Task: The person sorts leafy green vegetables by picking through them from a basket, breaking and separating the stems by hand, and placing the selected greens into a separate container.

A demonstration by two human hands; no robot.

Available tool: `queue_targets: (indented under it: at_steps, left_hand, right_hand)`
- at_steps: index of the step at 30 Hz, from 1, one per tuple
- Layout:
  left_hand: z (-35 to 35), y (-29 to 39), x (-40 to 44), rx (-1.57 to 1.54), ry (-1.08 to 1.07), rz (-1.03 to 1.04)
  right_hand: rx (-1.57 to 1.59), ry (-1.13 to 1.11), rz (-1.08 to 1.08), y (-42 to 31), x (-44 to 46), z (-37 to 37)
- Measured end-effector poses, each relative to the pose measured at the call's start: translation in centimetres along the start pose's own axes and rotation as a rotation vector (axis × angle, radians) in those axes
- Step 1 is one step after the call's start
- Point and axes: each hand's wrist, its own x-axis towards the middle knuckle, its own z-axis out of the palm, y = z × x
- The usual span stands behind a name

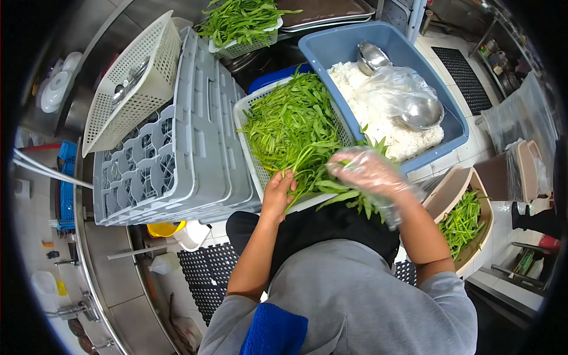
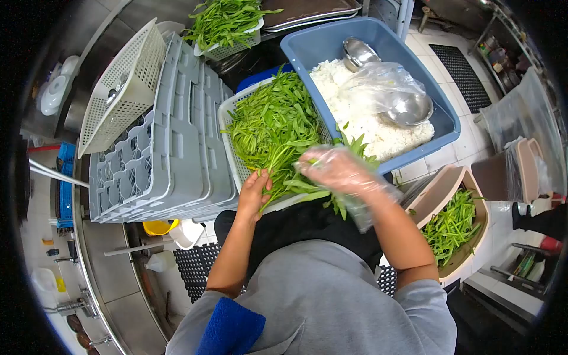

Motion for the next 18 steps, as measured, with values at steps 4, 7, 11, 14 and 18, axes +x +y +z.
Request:
queue_targets:
  at_steps: [4, 7, 11, 14, 18]
  left_hand:
    - [0.4, 0.3, -0.8, 0.03, -0.013, -0.003]
    - [0.6, 0.5, -1.2, 0.037, -0.032, -0.023]
    - [0.3, 0.6, -1.3, 0.055, -0.047, -0.035]
    - [0.0, 0.4, -1.1, 0.055, -0.035, -0.035]
    - [-0.1, 0.5, -1.0, 0.048, -0.059, -0.003]
  right_hand:
    - [-0.486, 0.146, -0.211, 1.3, 1.5, 3.9]
    - [-0.576, 0.104, -0.118, 2.0, 3.1, 5.0]
    - [-0.556, -0.034, -0.174, 1.9, 4.0, 5.1]
    - [-0.62, -0.124, -0.12, 0.8, 4.4, 4.8]
    - [-0.612, -0.072, -0.197, 1.5, 4.7, 4.7]
